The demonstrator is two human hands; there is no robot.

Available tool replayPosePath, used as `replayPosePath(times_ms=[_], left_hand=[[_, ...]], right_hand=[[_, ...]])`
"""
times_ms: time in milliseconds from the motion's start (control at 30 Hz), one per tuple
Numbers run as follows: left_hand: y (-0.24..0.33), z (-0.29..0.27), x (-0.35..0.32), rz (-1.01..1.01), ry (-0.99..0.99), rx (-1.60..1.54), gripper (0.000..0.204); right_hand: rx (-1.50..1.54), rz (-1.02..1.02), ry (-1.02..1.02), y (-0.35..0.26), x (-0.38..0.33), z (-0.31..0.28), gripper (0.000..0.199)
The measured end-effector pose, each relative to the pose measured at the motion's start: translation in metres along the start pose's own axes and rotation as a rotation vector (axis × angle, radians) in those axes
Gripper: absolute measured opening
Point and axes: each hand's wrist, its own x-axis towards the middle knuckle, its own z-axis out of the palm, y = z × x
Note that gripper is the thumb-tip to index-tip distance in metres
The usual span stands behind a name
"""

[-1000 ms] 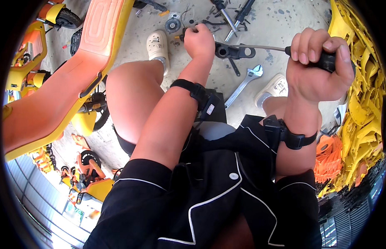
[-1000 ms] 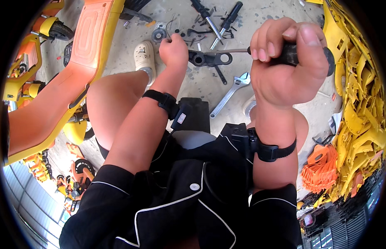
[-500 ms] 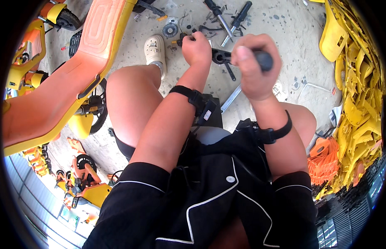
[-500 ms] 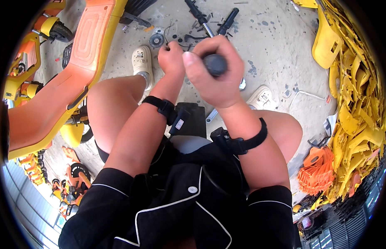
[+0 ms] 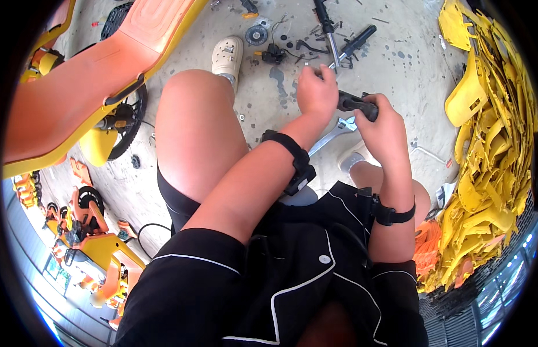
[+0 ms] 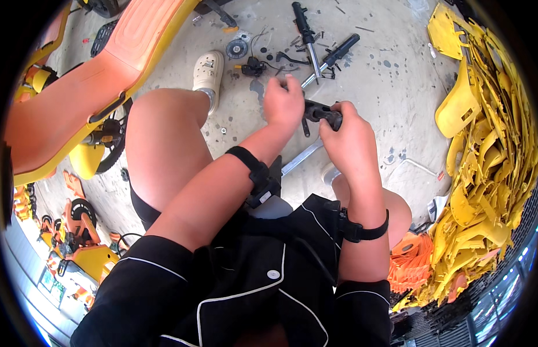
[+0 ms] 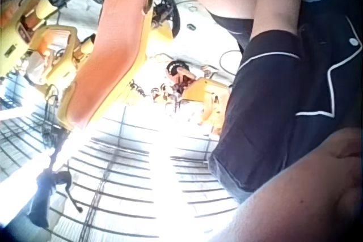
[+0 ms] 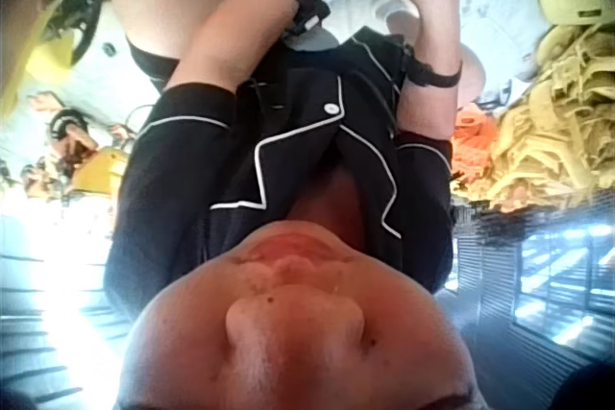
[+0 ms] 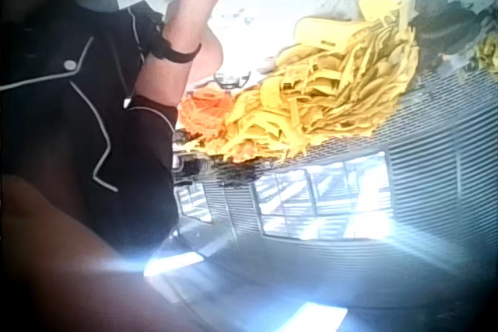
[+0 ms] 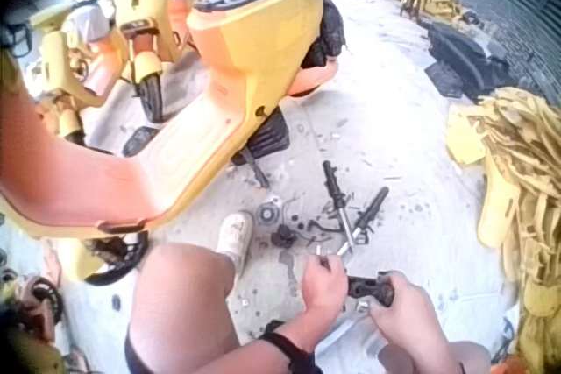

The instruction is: The person sits on the floor assembling scooter handlebar components. They use a screwdriver to tighten screws on a black plastic part, then attach a cable and insert a bolt, working with various small parts and tools scattered on the floor.

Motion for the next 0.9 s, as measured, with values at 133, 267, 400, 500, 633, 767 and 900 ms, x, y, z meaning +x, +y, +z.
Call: replayPosePath(times_ms=[133, 267, 400, 500, 633, 767, 900], left_hand=[[0.003, 0.001, -0.004, 0.006, -0.022, -0.046, 0.039], [-0.007, 0.003, -0.01, 0.098, -0.057, 0.014, 0.041], [-0.017, 0.009, -0.04, 0.229, -0.132, 0.086, 0.037], [-0.032, 0.017, -0.055, 0.28, -0.129, 0.09, 0.031], [-0.037, 0.009, -0.055, 0.298, -0.14, 0.099, 0.028], [-0.041, 0.004, -0.054, 0.334, -0.166, 0.094, 0.028], [-0.045, 0.006, -0.056, 0.395, -0.187, 0.119, 0.027]], right_hand=[[-0.029, 0.063, 0.001, 0.0, 0.007, 0.011, 0.037], [-0.023, 0.069, -0.063, 0.012, 0.007, 0.002, 0.039], [-0.452, 0.102, -0.247, 0.027, -0.001, -0.003, 0.032], [-0.712, 0.154, -0.409, 0.037, -0.008, 0.019, 0.029], [-0.414, 0.237, -0.381, 0.042, -0.018, 0.035, 0.04], [-0.227, 0.274, -0.29, 0.059, -0.024, 0.048, 0.042], [0.002, 0.462, -0.305, 0.065, -0.029, 0.052, 0.038]])
